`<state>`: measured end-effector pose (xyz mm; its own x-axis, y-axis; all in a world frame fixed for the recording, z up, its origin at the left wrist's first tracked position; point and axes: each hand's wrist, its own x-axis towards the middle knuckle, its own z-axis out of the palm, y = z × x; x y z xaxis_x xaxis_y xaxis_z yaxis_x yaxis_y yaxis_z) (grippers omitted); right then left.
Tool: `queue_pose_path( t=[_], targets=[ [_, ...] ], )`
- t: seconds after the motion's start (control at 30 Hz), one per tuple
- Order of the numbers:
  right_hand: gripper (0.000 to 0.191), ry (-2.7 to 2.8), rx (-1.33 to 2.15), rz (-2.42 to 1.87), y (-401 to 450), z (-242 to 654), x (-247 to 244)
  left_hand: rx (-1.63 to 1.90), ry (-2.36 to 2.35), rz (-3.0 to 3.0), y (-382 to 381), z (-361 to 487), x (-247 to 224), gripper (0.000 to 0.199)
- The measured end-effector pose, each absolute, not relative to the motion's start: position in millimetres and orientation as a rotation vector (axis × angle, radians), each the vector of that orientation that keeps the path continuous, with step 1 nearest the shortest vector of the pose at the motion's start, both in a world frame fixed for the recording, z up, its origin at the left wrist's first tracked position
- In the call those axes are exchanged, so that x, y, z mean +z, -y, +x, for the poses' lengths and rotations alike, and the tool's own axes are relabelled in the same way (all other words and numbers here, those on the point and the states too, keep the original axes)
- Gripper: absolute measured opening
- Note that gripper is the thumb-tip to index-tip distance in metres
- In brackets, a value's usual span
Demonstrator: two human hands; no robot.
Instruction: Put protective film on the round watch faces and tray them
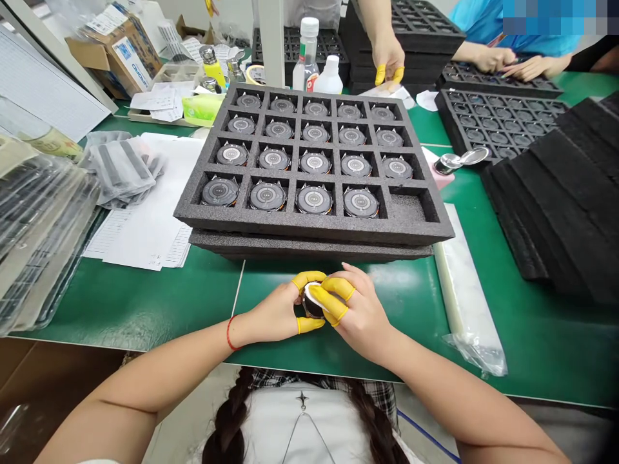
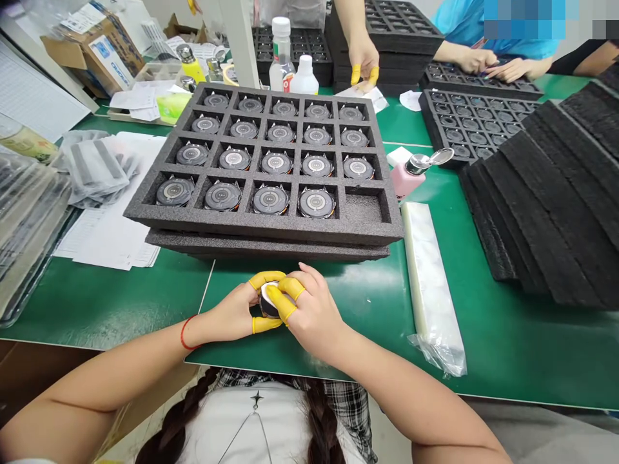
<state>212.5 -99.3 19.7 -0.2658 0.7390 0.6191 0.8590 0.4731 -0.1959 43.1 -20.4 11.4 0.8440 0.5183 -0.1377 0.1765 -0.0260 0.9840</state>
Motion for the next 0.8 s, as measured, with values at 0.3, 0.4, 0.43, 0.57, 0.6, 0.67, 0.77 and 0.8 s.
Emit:
queue_pose_path(
  t=[0.3, 0.4, 0.43, 0.57, 0.6, 0.67, 0.77, 0.8],
  targets=[
    [0.018, 2.183, -0.202, -1.132, 100.9, 211.0, 21.4, 0.336, -0.516, 1.633, 17.2, 43.2, 9.4, 0.058],
    [0.017, 2.214, -0.149, -1.066, 98.7, 217.5, 25.7, 0.345, -0.533, 1.605, 15.7, 39.6, 9.1, 0.061],
    [0.017, 2.219, -0.127, -1.041, 97.6, 220.5, 27.0, 0.351, -0.541, 1.597, 15.0, 38.3, 9.7, 0.062],
    [0.015, 2.228, -0.058, -1.000, 92.2, 234.4, 29.1, 0.362, -0.572, 1.528, 12.4, 35.2, 14.5, 0.062],
    [0.015, 2.233, -0.057, -1.011, 90.9, 238.0, 28.8, 0.356, -0.584, 1.514, 11.9, 35.1, 15.9, 0.061],
    [0.016, 2.242, -0.080, -1.051, 88.7, 244.3, 28.4, 0.342, -0.601, 1.499, 11.4, 35.2, 18.7, 0.060],
    [0.019, 2.146, -0.167, -1.169, 87.3, 248.9, 30.6, 0.341, -0.607, 1.506, 11.5, 35.6, 22.0, 0.060],
    [0.021, 2.065, -0.187, -1.220, 87.5, 248.2, 32.3, 0.344, -0.602, 1.513, 11.7, 35.5, 22.7, 0.059]
  ],
)
